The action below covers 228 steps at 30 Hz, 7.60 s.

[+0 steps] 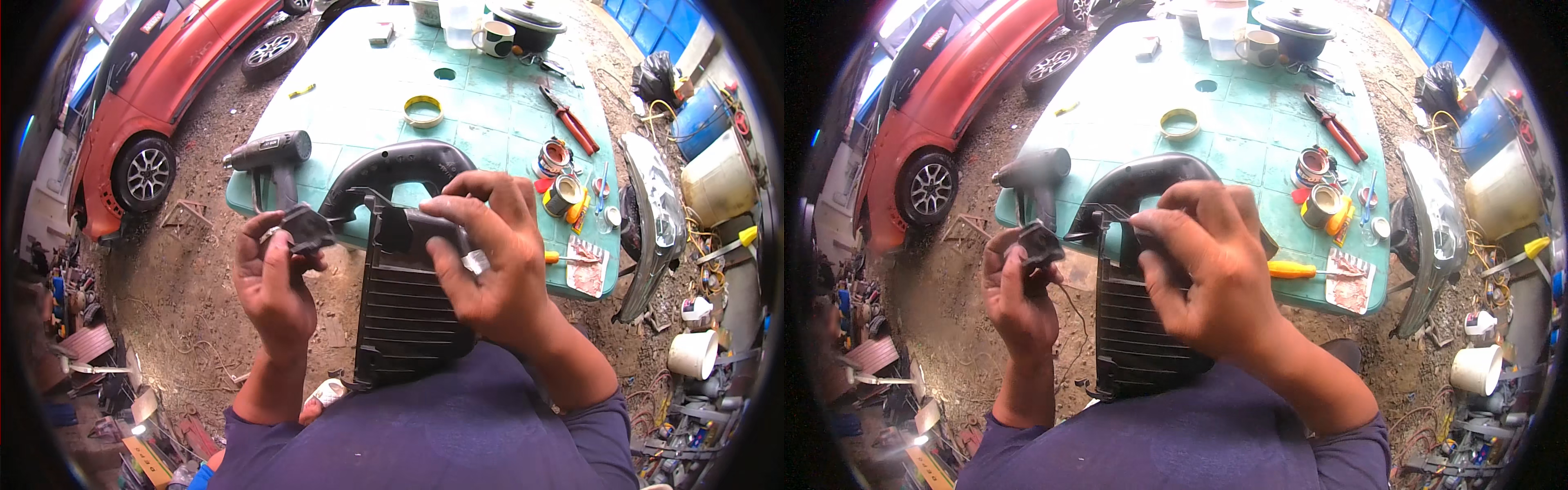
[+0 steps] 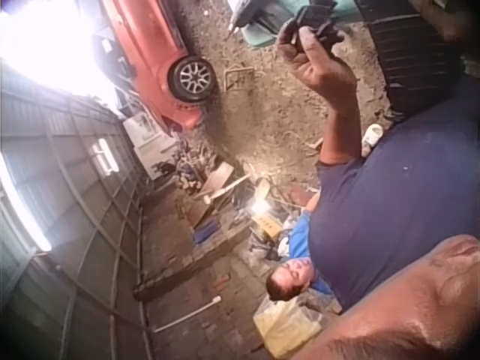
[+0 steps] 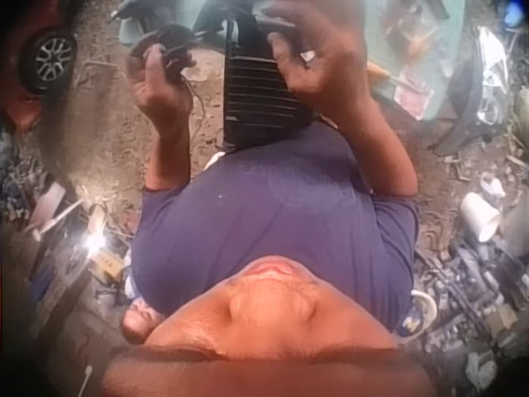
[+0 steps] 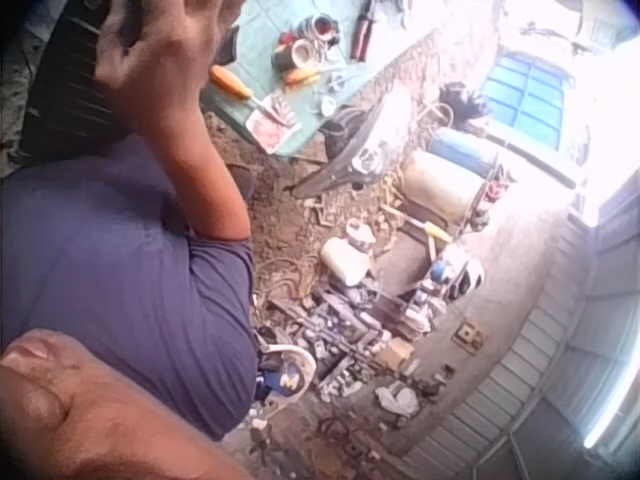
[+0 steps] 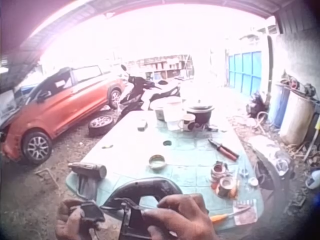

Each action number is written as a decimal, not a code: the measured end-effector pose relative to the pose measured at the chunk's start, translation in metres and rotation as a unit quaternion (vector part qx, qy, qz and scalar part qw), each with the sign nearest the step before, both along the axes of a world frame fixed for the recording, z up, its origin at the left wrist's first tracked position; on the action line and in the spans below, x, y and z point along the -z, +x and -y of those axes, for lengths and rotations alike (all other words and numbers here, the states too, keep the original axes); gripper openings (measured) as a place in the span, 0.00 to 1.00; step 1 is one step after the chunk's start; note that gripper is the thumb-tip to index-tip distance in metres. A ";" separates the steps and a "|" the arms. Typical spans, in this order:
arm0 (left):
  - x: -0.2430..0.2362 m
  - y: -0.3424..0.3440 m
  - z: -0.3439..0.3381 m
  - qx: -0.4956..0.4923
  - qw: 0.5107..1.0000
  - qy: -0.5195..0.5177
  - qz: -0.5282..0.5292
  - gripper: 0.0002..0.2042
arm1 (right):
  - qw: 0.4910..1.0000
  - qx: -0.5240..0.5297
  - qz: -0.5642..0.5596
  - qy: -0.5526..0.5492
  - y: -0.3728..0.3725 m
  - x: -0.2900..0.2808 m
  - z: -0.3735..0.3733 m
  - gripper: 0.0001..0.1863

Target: Sanding a plastic car intake component by hand with sandpaper.

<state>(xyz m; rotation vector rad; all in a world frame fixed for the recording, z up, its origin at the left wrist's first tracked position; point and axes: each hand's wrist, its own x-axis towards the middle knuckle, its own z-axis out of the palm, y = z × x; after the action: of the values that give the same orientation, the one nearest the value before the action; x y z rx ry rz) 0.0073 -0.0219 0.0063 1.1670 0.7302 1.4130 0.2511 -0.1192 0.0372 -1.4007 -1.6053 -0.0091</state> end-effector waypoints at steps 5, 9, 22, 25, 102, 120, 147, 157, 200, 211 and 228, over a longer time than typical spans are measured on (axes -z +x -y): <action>-0.016 0.010 0.030 0.056 0.990 0.079 -0.105 0.17 | 0.994 -0.102 0.007 0.031 -0.021 -0.006 0.010 0.27; -0.022 0.015 0.040 0.130 0.975 0.068 -0.168 0.19 | 0.994 -0.092 0.036 0.039 -0.027 0.008 0.008 0.20; -0.001 0.010 0.016 0.149 0.977 -0.074 -0.135 0.32 | 0.997 -0.024 -0.014 -0.069 -0.010 0.006 -0.004 0.09; 0.010 0.009 0.010 0.212 0.964 -0.126 -0.100 0.32 | 0.997 -0.017 0.025 -0.068 -0.012 0.001 -0.004 0.07; 0.013 0.022 0.017 0.314 0.930 -0.193 0.004 0.23 | 0.998 0.010 0.062 -0.019 -0.040 0.013 -0.018 0.07; 0.011 0.022 0.015 0.321 0.927 -0.195 -0.020 0.23 | 0.997 -0.023 0.054 -0.039 -0.031 0.009 -0.008 0.12; 0.013 0.042 0.010 0.254 0.953 -0.136 -0.090 0.12 | 0.979 -0.047 -0.043 -0.195 0.004 -0.010 -0.032 0.14; 0.011 0.042 0.013 0.228 0.960 -0.136 -0.093 0.13 | 0.984 -0.046 0.027 -0.168 -0.002 -0.012 -0.036 0.14; 0.020 0.035 0.009 0.272 0.948 -0.125 -0.111 0.20 | 0.941 -0.212 -0.146 -0.222 0.030 -0.001 -0.055 0.15; 0.019 0.034 0.010 0.294 0.944 -0.133 -0.075 0.18 | 0.901 -0.283 -0.227 -0.236 0.041 0.000 -0.059 0.12; 0.015 0.033 0.013 0.309 0.938 -0.156 -0.022 0.22 | 0.936 -0.291 -0.114 -0.161 0.037 0.001 -0.075 0.12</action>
<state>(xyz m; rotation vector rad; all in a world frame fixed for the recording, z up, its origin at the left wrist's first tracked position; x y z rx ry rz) 0.0400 -0.0350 -0.0086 1.0523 0.5244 0.7164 0.2878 -0.0446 0.0358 -1.0571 -1.8141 0.7684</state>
